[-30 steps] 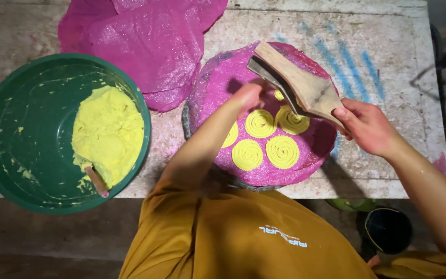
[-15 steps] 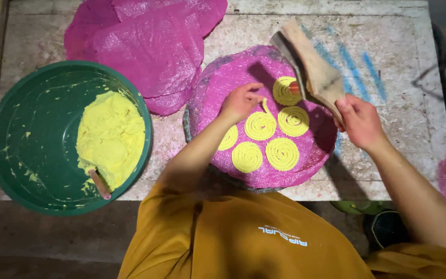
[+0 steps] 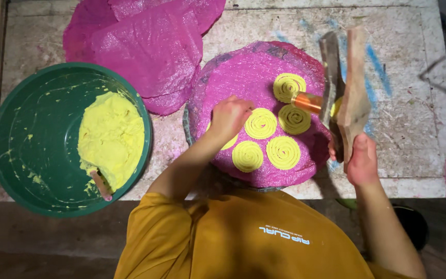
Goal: The person uses a wooden extruder to apply yellow dough in spiral patterns onto a pink textured surface. They repeatedly load the extruder from a green bowl and press out spirals, arranging them in rows on the pink base.
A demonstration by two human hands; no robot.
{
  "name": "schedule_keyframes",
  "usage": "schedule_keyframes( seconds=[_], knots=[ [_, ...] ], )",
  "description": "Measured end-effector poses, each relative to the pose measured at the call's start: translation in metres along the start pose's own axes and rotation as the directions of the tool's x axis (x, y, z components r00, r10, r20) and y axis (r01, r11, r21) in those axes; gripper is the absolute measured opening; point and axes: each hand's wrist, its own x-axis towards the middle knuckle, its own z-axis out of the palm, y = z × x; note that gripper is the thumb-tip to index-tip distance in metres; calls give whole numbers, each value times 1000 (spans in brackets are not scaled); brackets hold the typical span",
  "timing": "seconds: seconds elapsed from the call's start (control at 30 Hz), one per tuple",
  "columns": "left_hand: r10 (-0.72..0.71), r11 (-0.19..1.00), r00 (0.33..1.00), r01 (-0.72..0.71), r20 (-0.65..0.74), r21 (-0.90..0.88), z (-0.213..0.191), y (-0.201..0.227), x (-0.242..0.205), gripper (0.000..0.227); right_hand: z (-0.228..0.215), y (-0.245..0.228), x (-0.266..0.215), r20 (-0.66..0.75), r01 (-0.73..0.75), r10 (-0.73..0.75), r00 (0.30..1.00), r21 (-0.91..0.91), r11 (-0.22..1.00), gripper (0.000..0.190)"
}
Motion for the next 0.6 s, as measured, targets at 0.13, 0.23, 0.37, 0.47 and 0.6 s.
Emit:
schedule_keyframes(
  seconds=[0.13, 0.23, 0.37, 0.47, 0.6],
  knots=[
    [96, 989, 995, -99, 30, 114, -6, 2, -7, 12, 0, -3, -15, -42, -8, 8, 999, 8, 1000, 79],
    [70, 976, 997, -78, 46, 202, -8, 4, -11, 15, -3, -2, -20, -77, 3, -3, 997, 1, 1000, 81],
    [105, 976, 994, -103, -2, 192, -5, 6, -16, 17, -8, 7, -25, -110, 27, -26, 994, 5, 1000, 82],
    [99, 971, 995, -103, 27, 214, -9, 10, -16, 15, -9, 11, -30, -127, 31, -31, 991, -6, 1000, 83],
    [65, 969, 997, -76, 52, 237, -36, 32, -6, 26, -5, -7, -21, -84, 2, 4, 996, 70, 998, 80]
  ],
)
